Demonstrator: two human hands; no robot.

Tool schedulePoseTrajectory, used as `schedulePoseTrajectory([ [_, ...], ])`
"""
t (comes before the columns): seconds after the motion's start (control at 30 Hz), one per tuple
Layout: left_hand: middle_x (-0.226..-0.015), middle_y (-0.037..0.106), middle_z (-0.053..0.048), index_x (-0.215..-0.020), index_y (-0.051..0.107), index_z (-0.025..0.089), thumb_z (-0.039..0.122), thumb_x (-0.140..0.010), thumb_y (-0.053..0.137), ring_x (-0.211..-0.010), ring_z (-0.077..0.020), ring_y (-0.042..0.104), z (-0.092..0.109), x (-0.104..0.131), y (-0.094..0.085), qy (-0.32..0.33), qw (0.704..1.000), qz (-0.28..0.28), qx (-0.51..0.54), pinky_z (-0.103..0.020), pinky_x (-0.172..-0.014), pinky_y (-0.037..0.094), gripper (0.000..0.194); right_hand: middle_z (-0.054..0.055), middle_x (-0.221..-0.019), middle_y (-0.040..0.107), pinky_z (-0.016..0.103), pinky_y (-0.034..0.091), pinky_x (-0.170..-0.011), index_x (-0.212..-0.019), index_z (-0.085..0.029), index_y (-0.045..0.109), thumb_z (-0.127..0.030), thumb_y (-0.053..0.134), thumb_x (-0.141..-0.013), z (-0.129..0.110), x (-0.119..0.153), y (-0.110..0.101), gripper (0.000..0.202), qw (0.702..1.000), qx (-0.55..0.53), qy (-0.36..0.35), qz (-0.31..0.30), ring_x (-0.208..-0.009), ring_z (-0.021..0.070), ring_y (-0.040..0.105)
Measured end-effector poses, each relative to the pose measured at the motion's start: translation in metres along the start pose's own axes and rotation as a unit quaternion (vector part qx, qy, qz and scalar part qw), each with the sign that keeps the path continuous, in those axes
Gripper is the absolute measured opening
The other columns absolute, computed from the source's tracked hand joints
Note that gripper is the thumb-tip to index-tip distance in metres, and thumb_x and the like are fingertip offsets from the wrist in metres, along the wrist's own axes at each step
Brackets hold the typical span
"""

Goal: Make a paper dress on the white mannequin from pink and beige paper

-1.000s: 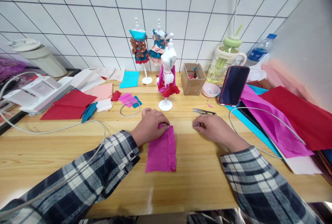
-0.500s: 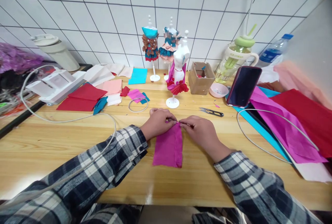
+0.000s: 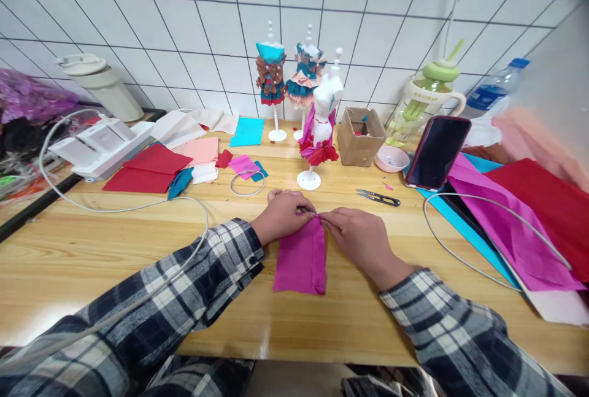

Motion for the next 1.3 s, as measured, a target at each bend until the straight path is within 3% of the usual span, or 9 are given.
schedulePoseTrajectory([
  [0.33,-0.085,0.075,0.003,-0.079,0.075,0.026,0.036,-0.079,0.068,-0.091,-0.0193,0.063,-0.001,0.0,-0.001,0.006,0.999,0.006,0.046,-0.04,-0.092,0.029,0.012,0.003,-0.094,0.074,0.027,0.035,-0.058,-0.11,-0.033,0.07,-0.033,0.047,-0.097,-0.004,0.001,0.003,0.027,0.999,0.043,-0.005,-0.02,-0.077,0.017,0.066],
  [0.6,-0.078,0.073,0.002,-0.076,0.074,0.024,0.026,-0.076,0.066,-0.084,-0.0173,0.065,-0.001,0.0,-0.005,0.008,0.998,0.038,0.05,-0.035,-0.085,0.035,0.008,0.001,-0.099,0.075,0.026,0.045,-0.07,-0.108,-0.032,0.073,-0.033,0.053,-0.093,0.01,-0.003,0.007,0.025,0.992,-0.117,0.051,0.02,-0.088,0.0176,0.067],
  [0.73,-0.079,0.073,0.002,-0.076,0.074,0.023,0.026,-0.077,0.066,-0.083,-0.017,0.064,-0.001,0.0,-0.005,0.025,0.997,0.044,0.062,-0.033,-0.082,0.037,0.008,0.001,-0.1,0.075,0.028,0.049,-0.071,-0.107,-0.028,0.074,-0.03,0.057,-0.088,0.032,-0.006,0.01,0.025,0.963,-0.227,0.131,0.059,-0.076,0.0159,0.066],
  [0.83,-0.082,0.074,0.002,-0.078,0.074,0.024,0.03,-0.079,0.068,-0.086,-0.0175,0.064,0.001,0.001,-0.004,0.05,0.997,0.042,0.05,-0.034,-0.085,0.036,0.009,0.002,-0.099,0.076,0.027,0.049,-0.069,-0.106,-0.027,0.074,-0.034,0.058,-0.087,0.036,-0.008,0.013,0.026,0.953,-0.27,0.129,0.054,-0.072,0.015,0.065],
  [1.17,-0.083,0.074,0.002,-0.081,0.075,0.026,0.032,-0.08,0.069,-0.089,-0.018,0.063,0.006,0.002,-0.002,0.058,0.997,0.033,0.035,-0.037,-0.09,0.031,0.009,0.0,-0.072,0.074,0.025,0.043,-0.06,-0.09,-0.027,0.078,-0.039,0.066,-0.079,0.03,-0.013,0.021,0.02,0.943,-0.298,0.145,-0.001,-0.062,0.0147,0.062],
  [1.3,-0.085,0.074,0.002,-0.081,0.075,0.026,0.035,-0.08,0.069,-0.09,-0.0184,0.063,0.006,0.003,-0.001,0.06,0.997,0.033,0.036,-0.04,-0.093,0.028,0.01,-0.002,-0.072,0.074,0.024,0.041,-0.058,-0.086,-0.029,0.078,-0.036,0.065,-0.079,0.03,-0.012,0.022,0.015,0.952,-0.271,0.143,0.002,-0.062,0.0137,0.061],
])
Point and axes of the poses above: each hand's wrist, its own x-axis away from the middle knuckle, its own y-axis out of the palm, z = x × y, the point moved 5 cm from there along -x, towards the middle knuckle
